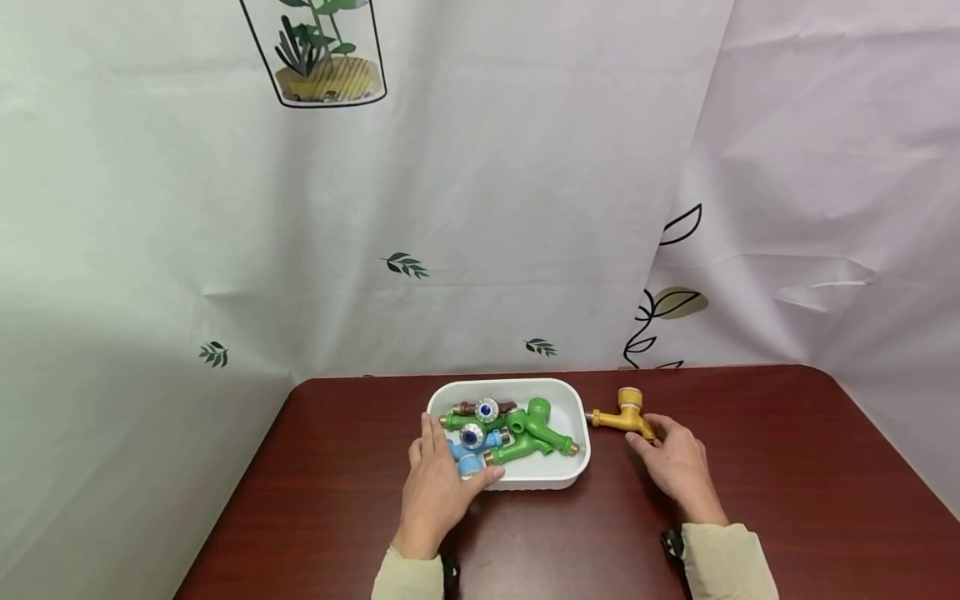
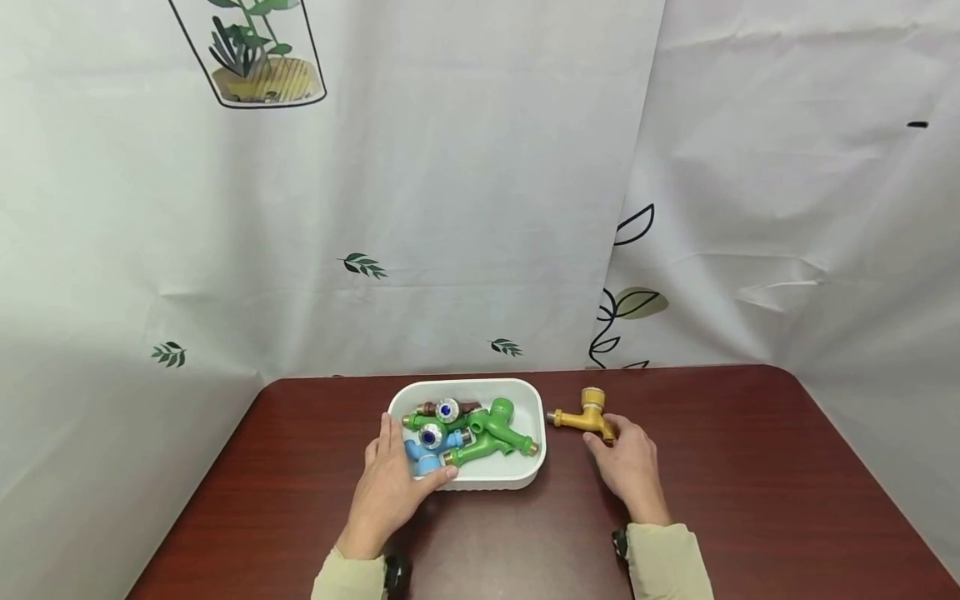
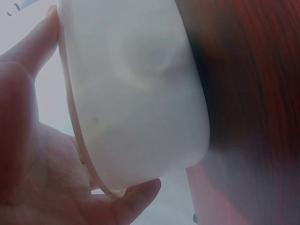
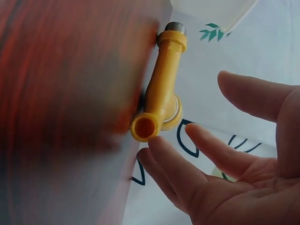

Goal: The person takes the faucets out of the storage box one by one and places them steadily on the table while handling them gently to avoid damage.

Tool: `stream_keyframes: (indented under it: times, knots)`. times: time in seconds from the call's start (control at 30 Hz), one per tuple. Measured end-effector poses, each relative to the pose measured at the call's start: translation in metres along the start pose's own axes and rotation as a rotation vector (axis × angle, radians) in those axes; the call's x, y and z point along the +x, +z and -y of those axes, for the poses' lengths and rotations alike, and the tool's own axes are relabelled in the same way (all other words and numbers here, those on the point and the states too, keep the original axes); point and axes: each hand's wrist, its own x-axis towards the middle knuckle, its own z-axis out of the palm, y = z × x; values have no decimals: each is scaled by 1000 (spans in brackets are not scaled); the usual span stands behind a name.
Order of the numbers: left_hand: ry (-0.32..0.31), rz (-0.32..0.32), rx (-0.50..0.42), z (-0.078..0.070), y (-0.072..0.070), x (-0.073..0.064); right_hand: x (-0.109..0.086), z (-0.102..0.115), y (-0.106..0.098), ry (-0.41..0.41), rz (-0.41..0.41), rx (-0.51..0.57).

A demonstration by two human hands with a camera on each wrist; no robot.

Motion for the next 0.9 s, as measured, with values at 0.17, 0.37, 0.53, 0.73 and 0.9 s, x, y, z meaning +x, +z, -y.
stream_keyframes:
  times: [0.17, 0.37, 0.53, 0.73, 0.9]
  knots:
    - [2, -6, -7, 0, 0, -1, -3, 6, 1, -39, -67, 14]
    - [7, -16, -4, 2, 1, 0, -7, 14, 3, -114, -120, 34]
    - [5, -10, 1, 2, 1, 0, -8, 17, 5, -136, -138, 36]
    - [-3, 0, 3, 1, -1, 0, -10, 21, 8, -192, -144, 53]
    - [-3, 5, 1, 0, -1, 0, -13, 27, 13, -236, -149, 54]
